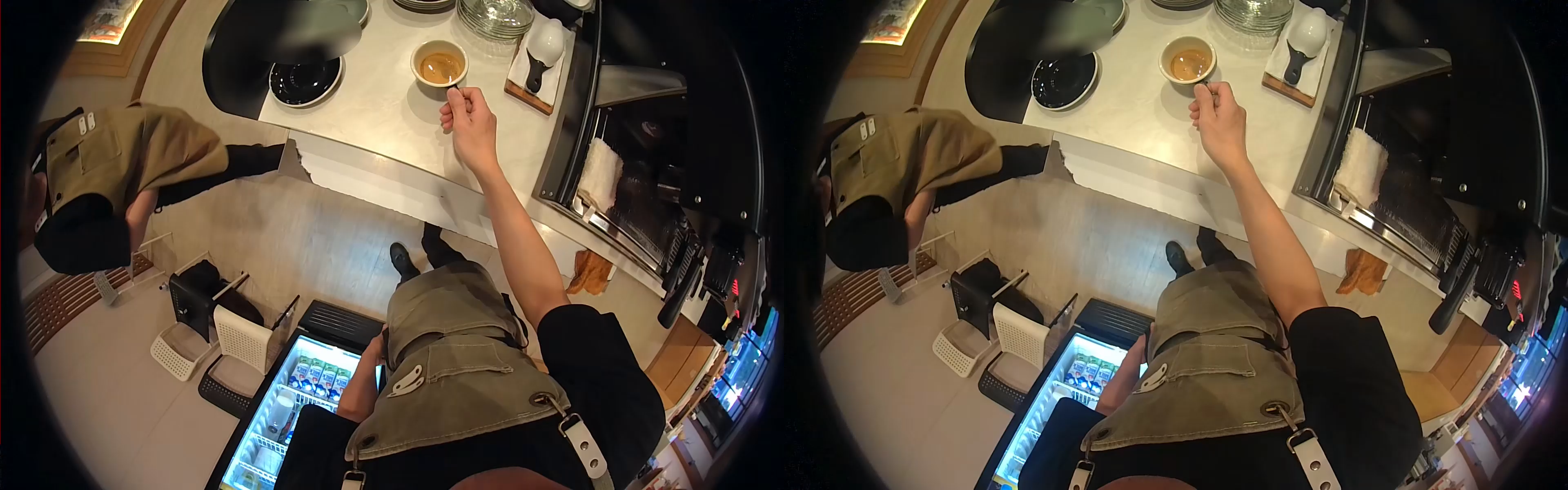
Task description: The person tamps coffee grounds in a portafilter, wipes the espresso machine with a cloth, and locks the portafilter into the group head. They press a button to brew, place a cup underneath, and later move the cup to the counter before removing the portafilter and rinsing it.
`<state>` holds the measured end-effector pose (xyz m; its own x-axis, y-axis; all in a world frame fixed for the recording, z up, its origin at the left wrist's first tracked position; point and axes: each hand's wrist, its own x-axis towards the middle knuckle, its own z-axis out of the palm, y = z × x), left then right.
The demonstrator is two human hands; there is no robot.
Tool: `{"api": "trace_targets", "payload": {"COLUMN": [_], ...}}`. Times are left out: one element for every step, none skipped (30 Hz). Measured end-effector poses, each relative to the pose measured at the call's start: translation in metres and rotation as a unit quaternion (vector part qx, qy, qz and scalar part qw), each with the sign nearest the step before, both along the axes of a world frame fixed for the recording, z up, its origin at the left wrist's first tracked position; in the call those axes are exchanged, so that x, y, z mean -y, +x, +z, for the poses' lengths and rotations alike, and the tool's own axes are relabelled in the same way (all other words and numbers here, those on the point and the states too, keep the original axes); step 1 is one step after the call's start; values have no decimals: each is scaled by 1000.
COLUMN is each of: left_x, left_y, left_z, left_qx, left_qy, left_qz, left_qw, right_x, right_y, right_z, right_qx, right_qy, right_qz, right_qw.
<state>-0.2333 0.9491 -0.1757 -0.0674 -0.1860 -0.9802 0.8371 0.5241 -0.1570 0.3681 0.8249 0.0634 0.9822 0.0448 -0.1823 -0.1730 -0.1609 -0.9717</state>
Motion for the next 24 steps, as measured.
{"api": "trace_targets", "payload": {"left_x": [3,2,2,3,1,-1,-3,-8,-11,-17,-23,-32,-40,-44,-44,-45,-48,-48,-45,-47,-51,-51,-51,-53], "left_y": [1,2,10,16,22,24,23,31,41,51,57,55,48,47,50,53,57,61,63,66,69,68,67,67], "left_z": [4,17,25,32,33,31,27,23,35,34,32,19,-2,-15,-17,-19,-22,-16,-8,-3,0,2,3,2], "left_qx": [-8,-19,-25,-31,-35,-38,-42,-46,-28,-35,-41,-32,-22,-12,-7,-3,-1,7,15,23,32,39,44,49], "left_qy": [-2,-2,-1,3,12,37,68,105,104,111,115,107,92,73,115,155,192,227,261,297,347,395,440,482], "left_qz": [-19,-40,-59,-74,-85,-111,-131,-144,-74,-63,-53,-8,30,59,80,96,110,97,84,74,0,-72,-143,-212], "left_qw": [1000,999,998,997,996,992,988,983,991,991,991,994,995,996,990,983,975,969,961,952,937,915,885,849], "right_x": [-1,-2,-3,-2,-2,-4,-3,0,-2,-1,-4,-2,-1,-4,-4,-1,1,2,3,5,6,8,10,11], "right_y": [2,0,3,3,4,5,5,8,9,12,11,10,10,7,6,6,6,5,6,7,8,9,10,8], "right_z": [0,-1,-1,-3,-7,-12,-16,-21,-26,-32,-26,-24,-24,-18,-15,-13,-13,-14,-15,-19,-23,-28,-32,-33], "right_qx": [3,3,9,3,1,0,3,11,8,-5,-7,-3,-1,3,7,9,12,14,16,17,19,22,24,23], "right_qy": [1,3,7,9,18,32,27,27,45,84,86,103,112,103,91,77,72,66,61,57,50,43,36,36], "right_qz": [3,4,7,-2,-7,-5,-2,6,-10,-8,-8,3,7,13,12,5,5,4,3,2,2,3,5,3], "right_qw": [1000,1000,1000,1000,1000,999,1000,1000,999,996,996,995,994,995,996,997,997,998,998,998,999,999,999,999]}}
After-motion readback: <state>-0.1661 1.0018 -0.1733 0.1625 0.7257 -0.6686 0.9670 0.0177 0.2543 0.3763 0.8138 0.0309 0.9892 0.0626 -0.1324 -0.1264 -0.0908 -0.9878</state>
